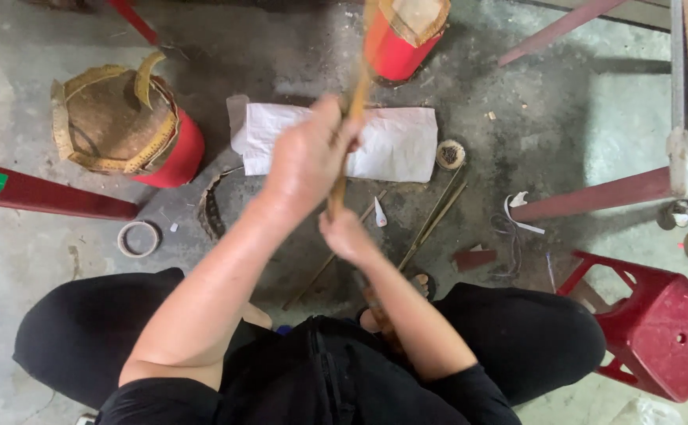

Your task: The person is using a large curved knife to shave thin layers off bamboo strips to make them more flexible.

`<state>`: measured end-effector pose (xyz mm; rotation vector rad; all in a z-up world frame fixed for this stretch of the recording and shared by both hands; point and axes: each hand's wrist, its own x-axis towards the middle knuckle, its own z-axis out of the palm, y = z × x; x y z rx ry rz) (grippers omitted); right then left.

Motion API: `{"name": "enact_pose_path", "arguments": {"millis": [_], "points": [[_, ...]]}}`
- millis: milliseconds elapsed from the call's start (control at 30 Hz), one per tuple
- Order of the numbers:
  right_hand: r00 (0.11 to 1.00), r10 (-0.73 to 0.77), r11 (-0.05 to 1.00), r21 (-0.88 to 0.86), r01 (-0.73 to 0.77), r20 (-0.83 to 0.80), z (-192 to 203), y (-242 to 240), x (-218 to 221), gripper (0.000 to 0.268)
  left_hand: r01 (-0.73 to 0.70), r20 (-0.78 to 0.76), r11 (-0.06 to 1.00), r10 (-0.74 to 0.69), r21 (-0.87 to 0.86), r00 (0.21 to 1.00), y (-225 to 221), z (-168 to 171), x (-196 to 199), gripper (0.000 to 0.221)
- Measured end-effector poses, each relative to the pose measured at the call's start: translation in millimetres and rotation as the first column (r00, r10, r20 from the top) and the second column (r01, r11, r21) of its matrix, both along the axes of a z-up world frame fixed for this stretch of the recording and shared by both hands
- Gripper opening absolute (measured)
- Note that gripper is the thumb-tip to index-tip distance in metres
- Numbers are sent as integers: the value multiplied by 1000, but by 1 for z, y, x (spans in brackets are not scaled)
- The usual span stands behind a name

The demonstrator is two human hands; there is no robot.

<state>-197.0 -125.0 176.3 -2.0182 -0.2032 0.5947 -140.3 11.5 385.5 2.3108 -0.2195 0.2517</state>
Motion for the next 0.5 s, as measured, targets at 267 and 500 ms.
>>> {"name": "enact_pose_path", "arguments": {"millis": [267,500], "points": [[933,279,778,-516,-357,-225,-104,8,-23,71,-11,-154,850,-84,-527,984,54,24,22,22],[859,361,620,-595,-511,-362,-148,5,-54,78,-327,-449,357,-342,-875,825,46,-114,-3,30]]}}
